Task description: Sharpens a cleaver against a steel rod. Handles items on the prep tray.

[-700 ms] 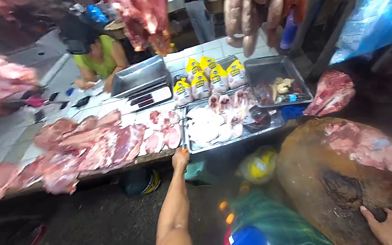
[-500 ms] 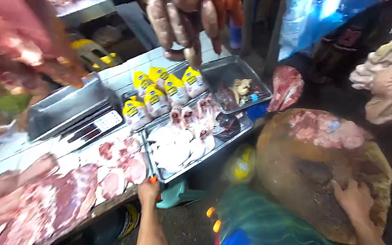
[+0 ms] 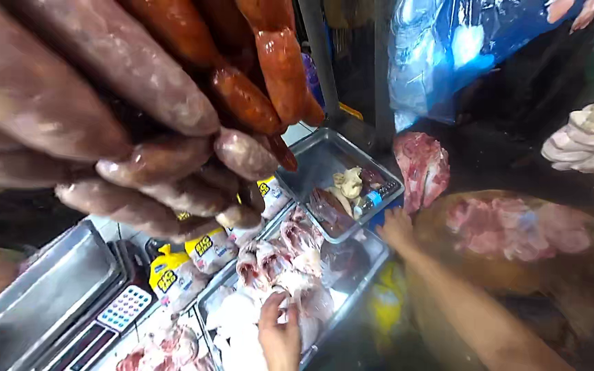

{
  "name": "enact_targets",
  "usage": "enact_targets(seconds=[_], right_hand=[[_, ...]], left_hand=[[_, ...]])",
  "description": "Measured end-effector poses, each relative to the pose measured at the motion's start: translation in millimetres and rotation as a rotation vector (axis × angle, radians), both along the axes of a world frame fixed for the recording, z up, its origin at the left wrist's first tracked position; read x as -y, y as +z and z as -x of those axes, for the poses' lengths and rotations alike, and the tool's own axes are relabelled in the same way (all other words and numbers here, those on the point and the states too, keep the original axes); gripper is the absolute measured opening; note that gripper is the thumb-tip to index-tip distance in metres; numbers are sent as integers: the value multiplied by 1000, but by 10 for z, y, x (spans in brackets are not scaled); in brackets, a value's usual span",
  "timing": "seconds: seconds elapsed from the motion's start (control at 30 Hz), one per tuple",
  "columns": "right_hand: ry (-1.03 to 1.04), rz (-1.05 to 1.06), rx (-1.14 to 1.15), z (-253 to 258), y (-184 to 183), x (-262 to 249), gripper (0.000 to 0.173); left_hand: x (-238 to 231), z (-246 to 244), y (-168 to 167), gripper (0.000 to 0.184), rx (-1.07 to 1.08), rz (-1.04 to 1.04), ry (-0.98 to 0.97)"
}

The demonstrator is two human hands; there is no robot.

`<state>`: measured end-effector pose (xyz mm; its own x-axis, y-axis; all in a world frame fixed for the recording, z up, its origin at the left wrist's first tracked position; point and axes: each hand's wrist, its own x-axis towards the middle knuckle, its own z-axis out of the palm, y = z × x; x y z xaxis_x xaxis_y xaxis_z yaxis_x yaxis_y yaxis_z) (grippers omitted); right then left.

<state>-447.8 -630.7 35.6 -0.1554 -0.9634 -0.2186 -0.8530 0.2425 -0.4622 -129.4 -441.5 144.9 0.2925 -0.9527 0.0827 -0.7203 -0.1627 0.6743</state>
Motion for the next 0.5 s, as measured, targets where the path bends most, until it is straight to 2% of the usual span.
enact_targets(seconds=[0.07, 0.13, 0.27, 0.33, 0.4, 0.5], right_hand=[[-79, -41, 79, 18, 38, 29, 52], [-239, -18, 263, 130, 122, -91, 48], [-484, 178, 534, 314, 553, -389, 38], [-499, 244, 537, 437, 737, -475, 35], [-479, 304, 491, 583, 867, -506, 35], [-474, 359, 447, 774, 1082, -483, 33]], left_hand=[[517, 334, -5, 30, -44, 108, -178], [1108, 662, 106, 31, -44, 125, -315], [2572, 1333, 277, 37, 84, -63, -517], [3261, 1702, 124, 39, 228, -171, -633], [3798, 2027, -171, 51, 441, -278, -799], [4163, 2355, -491, 80, 657, -444, -944]])
